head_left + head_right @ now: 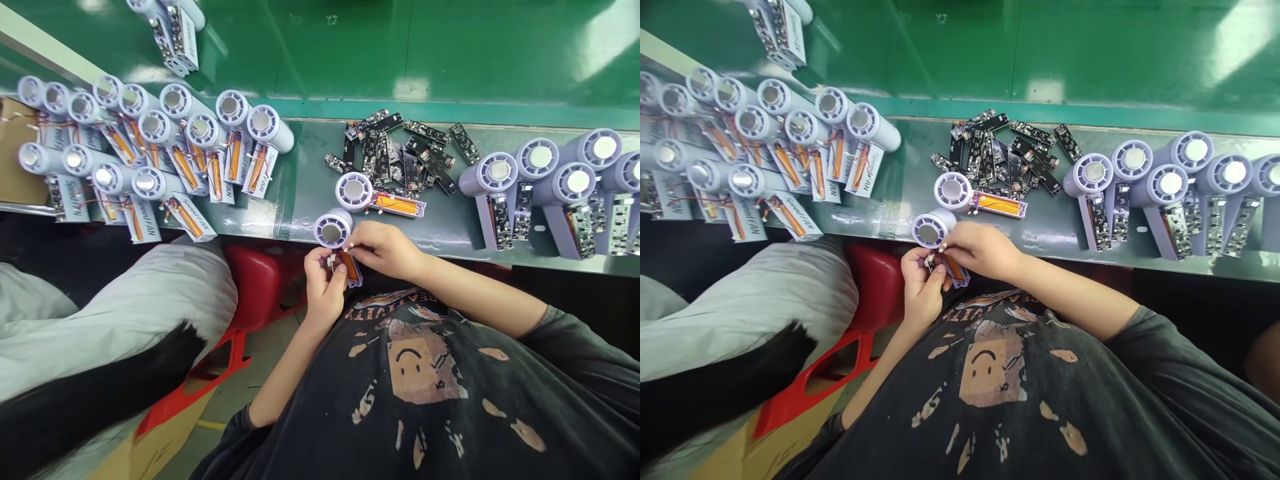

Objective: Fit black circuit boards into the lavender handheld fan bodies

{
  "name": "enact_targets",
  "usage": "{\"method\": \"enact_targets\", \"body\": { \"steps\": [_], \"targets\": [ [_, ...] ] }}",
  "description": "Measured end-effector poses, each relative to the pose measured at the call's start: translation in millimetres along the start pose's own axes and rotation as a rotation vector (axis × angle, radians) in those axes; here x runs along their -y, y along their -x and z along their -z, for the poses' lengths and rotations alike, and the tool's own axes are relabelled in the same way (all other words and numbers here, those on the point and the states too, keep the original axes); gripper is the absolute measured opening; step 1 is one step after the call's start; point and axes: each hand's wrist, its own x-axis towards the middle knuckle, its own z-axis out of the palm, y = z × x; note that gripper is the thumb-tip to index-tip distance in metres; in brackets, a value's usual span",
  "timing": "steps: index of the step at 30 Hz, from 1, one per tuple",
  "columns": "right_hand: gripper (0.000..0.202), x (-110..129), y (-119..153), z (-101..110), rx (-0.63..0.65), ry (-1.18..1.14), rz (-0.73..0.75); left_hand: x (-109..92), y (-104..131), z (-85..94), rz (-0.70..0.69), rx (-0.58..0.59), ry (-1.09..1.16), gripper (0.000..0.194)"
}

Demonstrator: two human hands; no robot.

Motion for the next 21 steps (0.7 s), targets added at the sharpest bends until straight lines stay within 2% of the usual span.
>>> {"method": "enact_targets", "body": {
  "steps": [4,10,12,15,18,21],
  "targets": [
    [0.016,-3.6,-5.6,-2.5,-0.162,-0.320,-0.214,0.5,-9.0,-6.0,-0.025,0.028,0.150,0.031],
    [0.024,0.4,-7.9,-0.2,-0.227,-0.501,-0.289,-3.6,-23.1,-17.4,0.001,-0.035,0.268,0.032],
    [0.021,0.1,-7.8,-0.2,-0.260,-0.439,-0.263,-5.5,-27.2,-22.0,0.004,-0.063,0.296,0.034],
    [0.014,-0.1,-6.5,0.9,-0.309,-0.222,-0.103,-6.4,-31.6,-26.9,-0.009,-0.069,0.334,0.035],
    [0.014,2.2,-6.0,1.9,-0.243,-0.031,0.053,-5.4,-33.9,-28.1,-0.006,-0.070,0.358,0.035],
    [0.013,5.5,-8.1,0.8,-0.166,0.109,0.063,-3.4,-33.9,-26.1,-0.004,-0.079,0.304,0.032]
  ]
}}
